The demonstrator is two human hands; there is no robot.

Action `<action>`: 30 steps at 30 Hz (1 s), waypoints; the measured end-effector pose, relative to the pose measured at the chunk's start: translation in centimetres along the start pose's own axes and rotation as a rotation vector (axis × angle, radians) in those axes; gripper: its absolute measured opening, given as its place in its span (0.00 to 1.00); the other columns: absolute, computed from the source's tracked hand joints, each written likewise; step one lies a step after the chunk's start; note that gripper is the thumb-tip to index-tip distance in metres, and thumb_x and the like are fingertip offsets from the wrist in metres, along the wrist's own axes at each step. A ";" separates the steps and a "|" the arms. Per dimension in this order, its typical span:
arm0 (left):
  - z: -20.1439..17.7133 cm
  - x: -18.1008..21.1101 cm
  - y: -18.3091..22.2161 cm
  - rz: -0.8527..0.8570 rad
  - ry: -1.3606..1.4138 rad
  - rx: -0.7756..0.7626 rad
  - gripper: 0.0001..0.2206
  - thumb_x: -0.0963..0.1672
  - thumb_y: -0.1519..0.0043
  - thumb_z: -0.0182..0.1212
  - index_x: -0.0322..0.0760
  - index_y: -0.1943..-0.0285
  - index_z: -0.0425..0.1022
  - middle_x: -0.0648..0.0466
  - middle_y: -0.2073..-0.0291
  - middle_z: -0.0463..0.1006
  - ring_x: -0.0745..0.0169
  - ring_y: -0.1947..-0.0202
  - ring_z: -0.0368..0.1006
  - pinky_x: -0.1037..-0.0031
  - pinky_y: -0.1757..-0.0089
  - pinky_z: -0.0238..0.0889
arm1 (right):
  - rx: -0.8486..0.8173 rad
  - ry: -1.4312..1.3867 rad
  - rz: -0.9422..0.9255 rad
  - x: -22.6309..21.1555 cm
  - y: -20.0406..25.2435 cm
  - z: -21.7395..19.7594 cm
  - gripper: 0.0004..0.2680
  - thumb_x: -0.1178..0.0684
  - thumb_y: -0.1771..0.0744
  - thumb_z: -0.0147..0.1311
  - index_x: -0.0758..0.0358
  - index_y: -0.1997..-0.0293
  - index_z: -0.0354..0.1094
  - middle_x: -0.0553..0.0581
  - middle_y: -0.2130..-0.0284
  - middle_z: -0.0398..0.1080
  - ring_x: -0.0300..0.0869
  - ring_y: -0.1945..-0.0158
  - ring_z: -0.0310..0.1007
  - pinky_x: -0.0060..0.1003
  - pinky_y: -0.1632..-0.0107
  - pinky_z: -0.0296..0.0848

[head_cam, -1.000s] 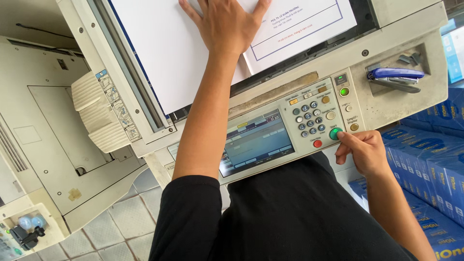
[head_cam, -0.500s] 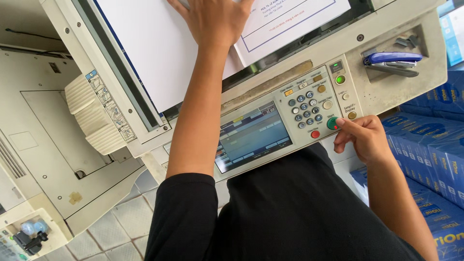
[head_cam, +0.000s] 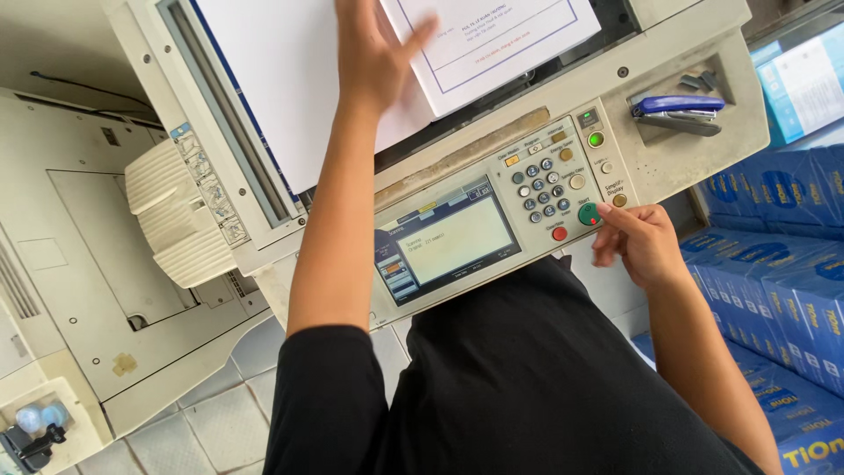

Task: The person places a book on a photocopier, opens it to a page, presses the start button, and repeats this process multiple times to copy several pages. The person handles the book and operates the copier controls throughout.

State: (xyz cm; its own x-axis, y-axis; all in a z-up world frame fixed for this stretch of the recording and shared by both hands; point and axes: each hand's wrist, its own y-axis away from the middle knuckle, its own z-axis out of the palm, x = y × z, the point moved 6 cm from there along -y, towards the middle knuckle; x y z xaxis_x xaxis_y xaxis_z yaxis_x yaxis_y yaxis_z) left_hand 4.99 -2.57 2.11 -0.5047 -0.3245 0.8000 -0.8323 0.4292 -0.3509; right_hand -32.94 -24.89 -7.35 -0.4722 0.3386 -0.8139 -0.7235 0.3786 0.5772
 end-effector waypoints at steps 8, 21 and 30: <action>-2.6 7.3 8.6 0.095 -0.360 -0.245 0.29 0.49 0.46 0.77 0.48 0.34 0.74 0.48 0.25 0.57 0.40 0.29 0.55 0.47 0.32 0.44 | -0.180 0.458 -0.268 -10.1 1.6 2.9 0.13 0.50 0.32 0.56 0.70 0.73 0.74 0.54 0.83 0.71 0.36 0.79 0.68 0.30 0.74 0.66; -6.1 12.7 8.6 0.432 -0.511 0.101 0.16 0.48 0.43 0.77 0.43 0.48 0.80 0.59 0.50 0.79 0.59 0.61 0.78 0.71 0.60 0.72 | -0.041 1.050 -1.307 -21.0 -3.4 20.1 0.25 0.56 0.43 0.68 0.53 0.39 0.67 0.63 0.40 0.64 0.62 0.34 0.60 0.57 0.35 0.61; -5.5 12.4 13.0 0.215 -0.668 0.162 0.23 0.42 0.46 0.73 0.41 0.39 0.76 0.53 0.51 0.78 0.54 0.51 0.75 0.62 0.54 0.67 | 0.128 0.911 -1.570 -21.1 -2.1 19.9 0.12 0.63 0.34 0.55 0.50 0.47 0.72 0.52 0.49 0.77 0.47 0.52 0.80 0.36 0.58 0.79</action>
State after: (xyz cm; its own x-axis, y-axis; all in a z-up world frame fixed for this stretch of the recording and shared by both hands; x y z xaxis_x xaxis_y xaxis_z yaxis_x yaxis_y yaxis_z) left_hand -10.88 3.62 10.14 -0.6508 -0.7153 0.2547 -0.6962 0.4281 -0.5763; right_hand -11.42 -15.64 9.94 0.4039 -0.8645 -0.2992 -0.7002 -0.0817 -0.7093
